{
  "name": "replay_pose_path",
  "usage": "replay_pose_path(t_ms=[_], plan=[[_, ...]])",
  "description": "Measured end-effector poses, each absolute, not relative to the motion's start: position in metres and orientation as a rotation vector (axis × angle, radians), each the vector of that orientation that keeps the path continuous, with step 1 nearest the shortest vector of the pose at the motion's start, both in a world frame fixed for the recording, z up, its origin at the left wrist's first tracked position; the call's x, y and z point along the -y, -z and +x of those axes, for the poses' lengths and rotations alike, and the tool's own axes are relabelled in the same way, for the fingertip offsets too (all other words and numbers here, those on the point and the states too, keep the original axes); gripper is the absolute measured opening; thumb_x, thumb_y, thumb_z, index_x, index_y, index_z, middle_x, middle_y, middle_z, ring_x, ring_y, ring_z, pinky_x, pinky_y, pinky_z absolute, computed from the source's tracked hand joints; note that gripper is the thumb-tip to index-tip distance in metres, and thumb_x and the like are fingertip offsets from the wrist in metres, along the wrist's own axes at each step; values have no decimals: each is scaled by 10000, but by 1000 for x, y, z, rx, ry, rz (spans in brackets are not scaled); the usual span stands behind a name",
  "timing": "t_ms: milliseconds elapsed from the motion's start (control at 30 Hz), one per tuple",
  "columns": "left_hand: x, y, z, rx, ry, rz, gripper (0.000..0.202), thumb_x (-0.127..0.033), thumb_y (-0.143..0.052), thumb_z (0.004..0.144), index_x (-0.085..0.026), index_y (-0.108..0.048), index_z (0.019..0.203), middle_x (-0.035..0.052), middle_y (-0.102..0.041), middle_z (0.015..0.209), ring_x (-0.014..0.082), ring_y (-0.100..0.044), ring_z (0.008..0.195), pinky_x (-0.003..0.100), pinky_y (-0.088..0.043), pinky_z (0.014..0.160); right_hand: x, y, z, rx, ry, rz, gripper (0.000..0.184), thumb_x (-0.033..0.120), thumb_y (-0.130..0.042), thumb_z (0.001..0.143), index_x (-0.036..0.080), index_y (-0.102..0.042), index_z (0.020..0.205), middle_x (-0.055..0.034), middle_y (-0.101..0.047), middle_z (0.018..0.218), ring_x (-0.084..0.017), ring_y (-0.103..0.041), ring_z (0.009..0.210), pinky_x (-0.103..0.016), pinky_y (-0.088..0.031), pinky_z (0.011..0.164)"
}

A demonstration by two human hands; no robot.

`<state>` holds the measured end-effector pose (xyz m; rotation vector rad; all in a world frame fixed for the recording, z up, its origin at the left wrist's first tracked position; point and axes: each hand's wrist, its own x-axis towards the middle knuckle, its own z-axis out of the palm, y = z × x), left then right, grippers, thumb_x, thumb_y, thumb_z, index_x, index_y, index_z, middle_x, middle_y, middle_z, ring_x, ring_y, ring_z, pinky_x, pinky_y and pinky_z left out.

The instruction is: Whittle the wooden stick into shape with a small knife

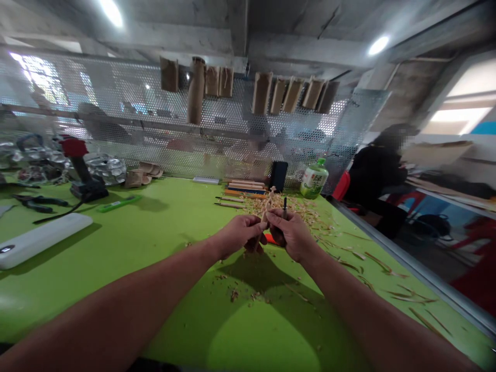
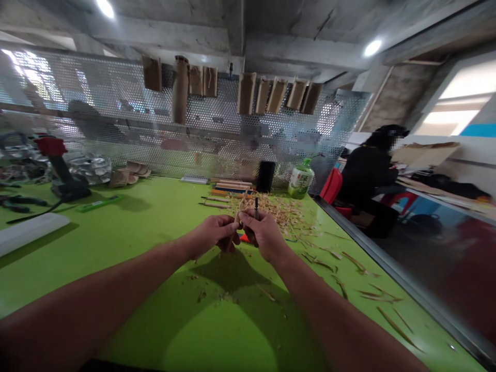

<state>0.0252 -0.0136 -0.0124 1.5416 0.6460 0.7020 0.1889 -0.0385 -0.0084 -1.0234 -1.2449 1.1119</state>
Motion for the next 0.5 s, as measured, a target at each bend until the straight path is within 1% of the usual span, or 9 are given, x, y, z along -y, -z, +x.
replay_pose_path(t_ms=[100,233,333,500], plan=[[13,13,26,-620,-725,1521,499,-607,-616,757,-127,-583,887,46,-666,728,119,-633,505,203,-427,455,38,10,190,1265,-1095,-1028,332,488,-736,693,178,-620,670,84,-407,411,-42,-295,327,-175,-189,317],[13,14,25,-587,-752,1494,472,-592,-625,759,-137,-571,871,28,-651,680,132,-636,509,205,-416,454,39,10,189,1272,-1094,-1016,318,471,-746,687,172,-638,698,86,-399,419,-40,-285,347,-172,-195,326],[13,12,25,-604,-771,1501,464,-590,-626,758,-134,-569,827,19,-633,647,126,-618,501,216,-424,466,42,8,187,1269,-1080,-1019,307,448,-761,670,167,-648,725,87,-405,427,-39,-294,356,-173,-204,332],[14,9,26,-631,-842,1541,450,-567,-654,743,-126,-568,768,20,-623,660,109,-605,533,212,-432,488,46,6,183,1242,-1070,-1038,305,429,-774,650,172,-649,757,86,-429,438,-39,-309,357,-177,-211,339]])
